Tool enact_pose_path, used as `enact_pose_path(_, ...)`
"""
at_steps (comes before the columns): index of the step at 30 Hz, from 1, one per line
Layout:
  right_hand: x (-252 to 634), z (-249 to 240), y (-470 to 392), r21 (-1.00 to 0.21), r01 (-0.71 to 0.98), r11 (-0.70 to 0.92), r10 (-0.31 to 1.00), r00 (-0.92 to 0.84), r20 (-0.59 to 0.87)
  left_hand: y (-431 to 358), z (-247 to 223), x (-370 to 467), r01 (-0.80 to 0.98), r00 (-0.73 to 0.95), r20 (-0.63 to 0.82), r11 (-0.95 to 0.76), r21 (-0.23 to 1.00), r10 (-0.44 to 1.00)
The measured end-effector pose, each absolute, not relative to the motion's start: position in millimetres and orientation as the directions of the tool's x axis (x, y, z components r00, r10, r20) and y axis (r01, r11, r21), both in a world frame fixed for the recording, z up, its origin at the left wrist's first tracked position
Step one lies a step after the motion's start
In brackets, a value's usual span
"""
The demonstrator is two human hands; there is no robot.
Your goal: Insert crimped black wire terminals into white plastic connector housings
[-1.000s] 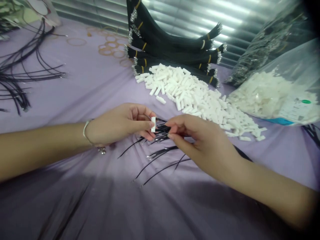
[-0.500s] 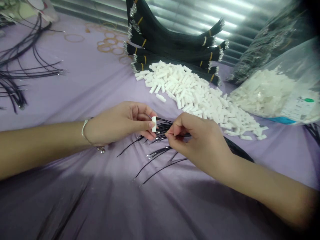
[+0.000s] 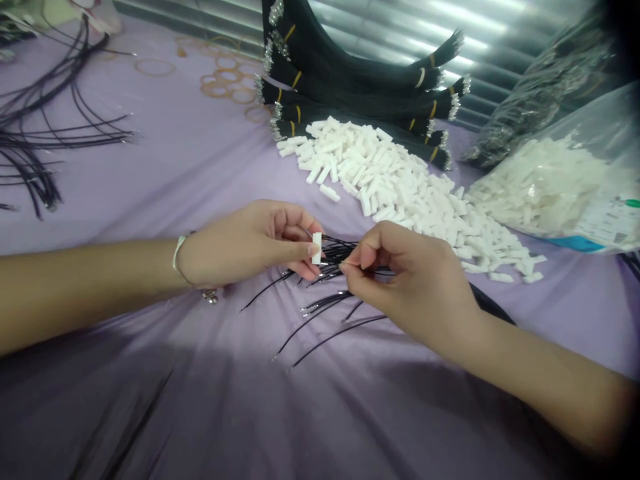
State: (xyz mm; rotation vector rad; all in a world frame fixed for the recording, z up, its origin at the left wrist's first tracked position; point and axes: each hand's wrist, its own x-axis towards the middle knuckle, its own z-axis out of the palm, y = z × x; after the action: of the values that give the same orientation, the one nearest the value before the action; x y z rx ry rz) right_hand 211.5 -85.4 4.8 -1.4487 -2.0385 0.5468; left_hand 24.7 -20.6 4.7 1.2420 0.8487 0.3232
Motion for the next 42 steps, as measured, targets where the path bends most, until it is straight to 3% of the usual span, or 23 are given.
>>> enact_pose_path(9, 211, 6, -84, -0.671, 0.688, 0.278, 0.960, -0.222, 0.171, -22, 6, 26, 0.246, 0.647, -0.405, 0.326, 0.913, 0.646)
enact_pose_path(20, 207, -4, -83, -0.666, 0.649, 0.368, 0.929, -0.283, 0.238, -22, 0, 24, 0.209, 0.673, -0.360, 0.300, 0.931, 0.646)
enact_pose_path(23, 209, 0, -85, -0.598, 0.662, 0.451, 0.892, -0.357, 0.277, -23, 0, 23, 0.206, 0.674, -0.357, 0.300, 0.931, 0.646)
enact_pose_path(26, 211, 7, -90, -0.391, 0.698, 0.599, 0.800, -0.500, 0.332, -22, 1, 23, 0.199, 0.676, -0.360, 0.311, 0.929, 0.643)
enact_pose_path(29, 213, 11, -92, -0.280, 0.711, 0.645, 0.764, -0.605, 0.225, -21, 3, 23, 0.198, 0.672, -0.354, 0.303, 0.932, 0.650)
enact_pose_path(32, 214, 11, -90, -0.373, 0.679, 0.632, 0.747, -0.662, 0.061, -21, 3, 24, 0.214, 0.661, -0.361, 0.296, 0.931, 0.658)
enact_pose_path(36, 214, 11, -86, -0.451, 0.668, 0.592, 0.738, -0.675, -0.030, -21, 3, 23, 0.225, 0.665, -0.360, 0.284, 0.932, 0.654)
enact_pose_path(42, 211, 13, -90, -0.365, 0.680, 0.636, 0.703, -0.705, -0.088, -22, 3, 23, 0.235, 0.659, -0.368, 0.285, 0.929, 0.656)
